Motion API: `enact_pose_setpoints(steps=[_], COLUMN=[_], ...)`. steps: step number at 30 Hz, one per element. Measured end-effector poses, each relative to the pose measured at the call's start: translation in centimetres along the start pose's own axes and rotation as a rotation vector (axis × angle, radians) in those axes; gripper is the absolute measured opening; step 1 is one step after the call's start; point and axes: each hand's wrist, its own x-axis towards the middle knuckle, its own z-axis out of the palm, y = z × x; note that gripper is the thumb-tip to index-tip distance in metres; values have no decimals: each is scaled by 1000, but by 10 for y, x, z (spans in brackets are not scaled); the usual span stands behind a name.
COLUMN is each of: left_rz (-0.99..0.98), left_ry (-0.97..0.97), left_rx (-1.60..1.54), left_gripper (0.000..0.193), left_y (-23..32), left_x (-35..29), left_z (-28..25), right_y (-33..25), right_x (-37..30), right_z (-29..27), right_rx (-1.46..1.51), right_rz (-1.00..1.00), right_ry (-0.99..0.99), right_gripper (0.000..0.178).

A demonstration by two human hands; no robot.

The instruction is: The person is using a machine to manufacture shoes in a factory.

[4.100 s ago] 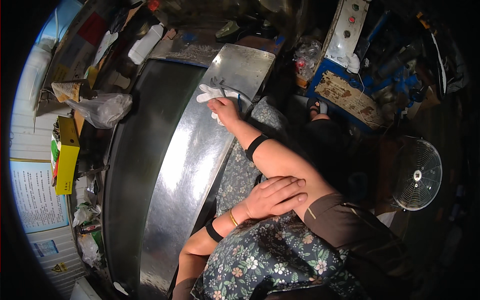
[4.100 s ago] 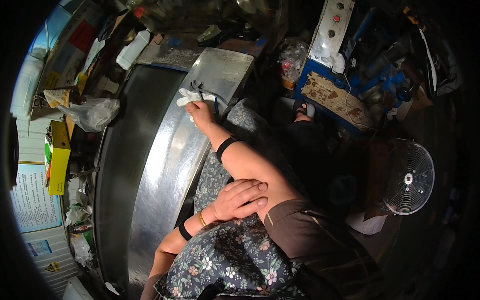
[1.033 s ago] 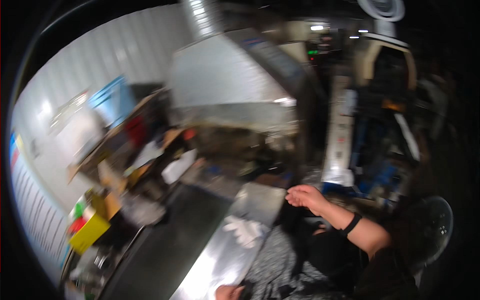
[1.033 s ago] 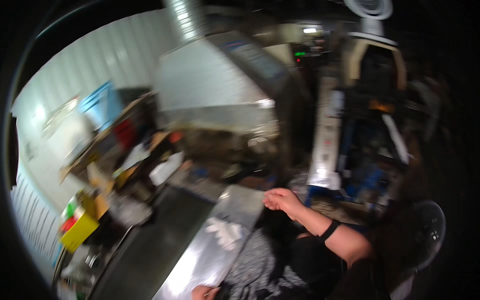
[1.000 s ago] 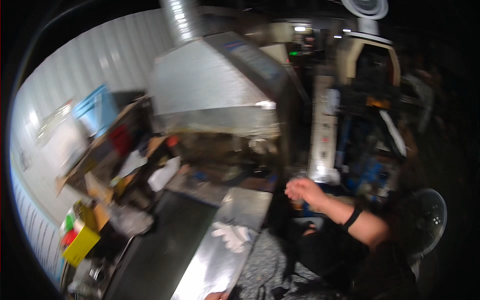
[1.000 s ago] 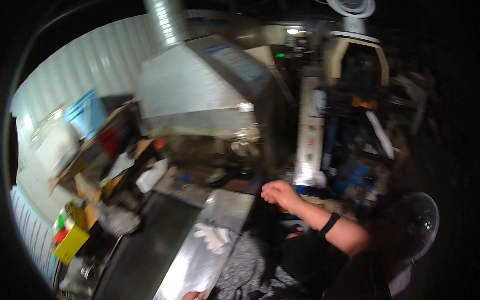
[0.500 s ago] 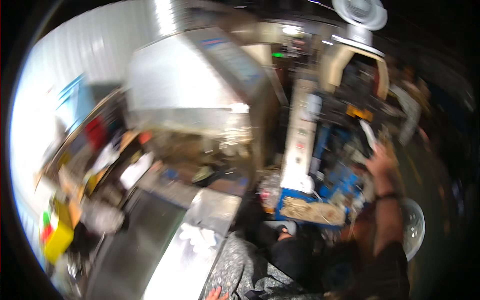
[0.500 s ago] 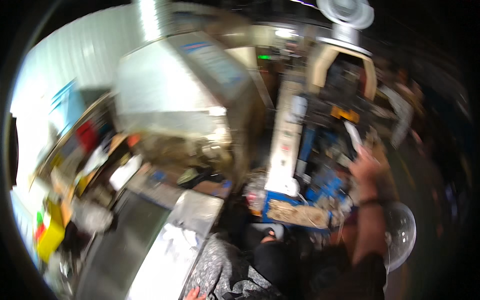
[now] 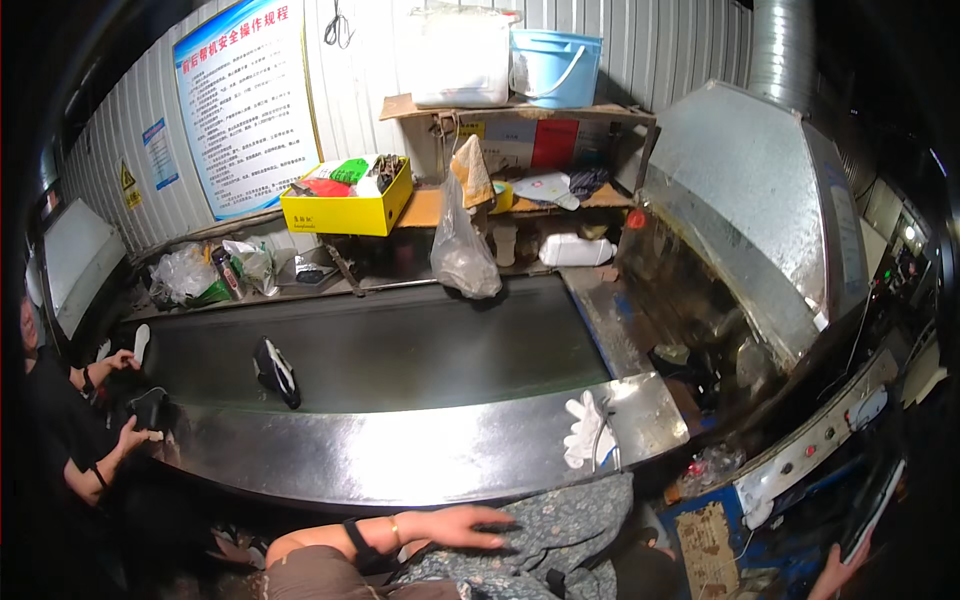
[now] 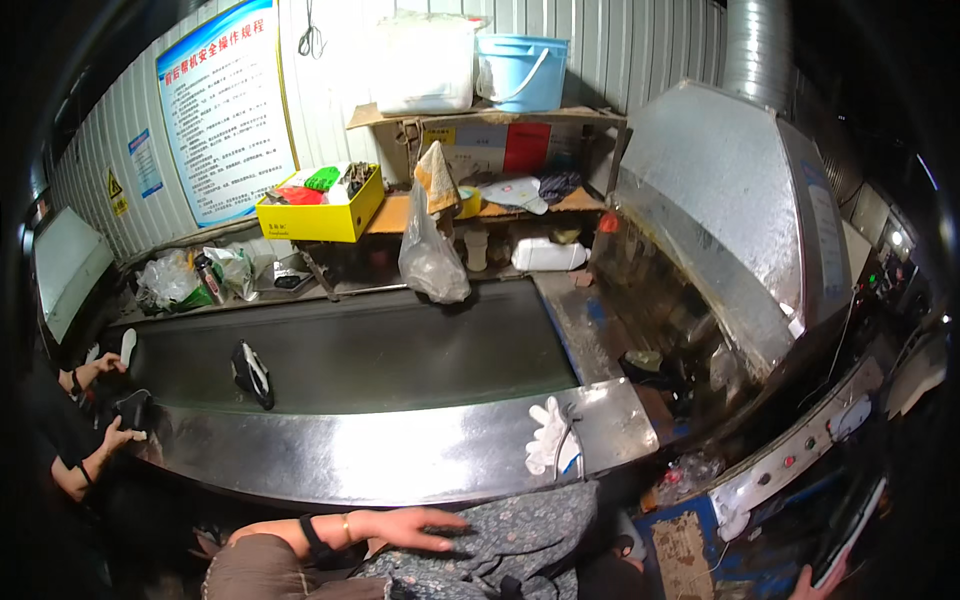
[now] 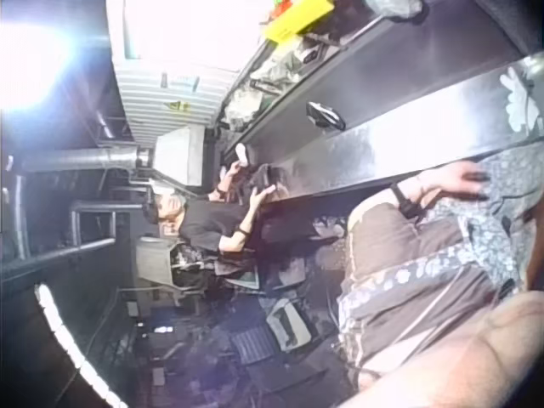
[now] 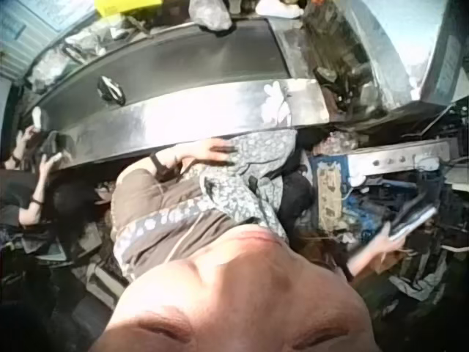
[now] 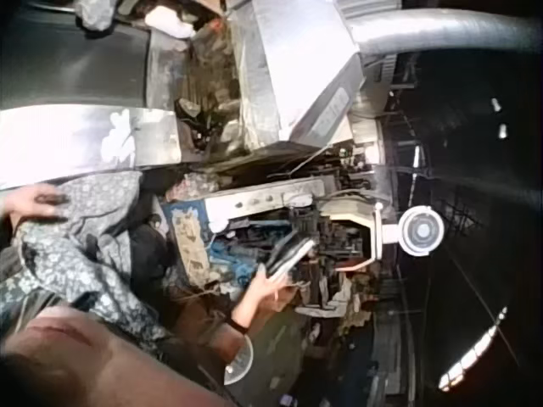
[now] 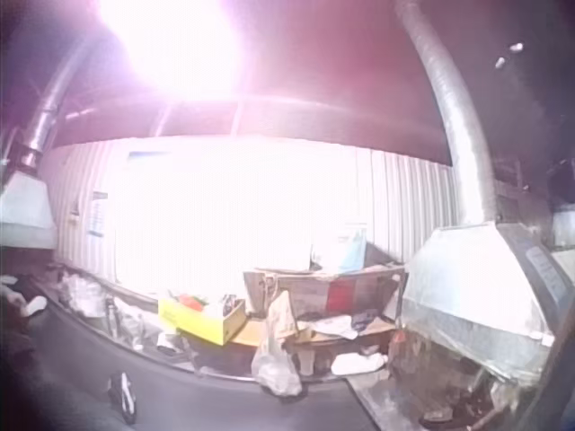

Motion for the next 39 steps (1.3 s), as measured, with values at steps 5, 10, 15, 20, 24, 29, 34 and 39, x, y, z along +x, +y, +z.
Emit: enact_pose_setpoints(steps=[5,10,15,20,24,29,34,39], left_rz=[349,251,94,30,111,-241,-273,-248], left_ry=[116,314,580,314,-61,690,765,823], left_rx=[-217,-1234,-1224,-389,-144,-199,926,835], left_gripper=[54,60,69,71,80,76,70,62], left_y=[43,80,37,18,6,-74,-124,-121], left_x=[75,118,58,25,30,44,61,64], left_z=[9,17,-41,-27,-29,-101,-104,-102], right_y=[-174,-382,-428,-420,-405,-399,-440,-493], right_x=[-52,-84,-65,-85,-130,-128,-73,-5], right_z=[38,29,40,98,86,94,223,392], right_rx=[1077,1286,1690,2176,1795,1647,1799,1481], right_rz=[470,54,92,1010,1120,1472,1415,882], right_ry=[-387,-685,-1176,-1975,-2115,-1682,-981,-554], right_gripper=[82,100,112,73,56,47,28,51])
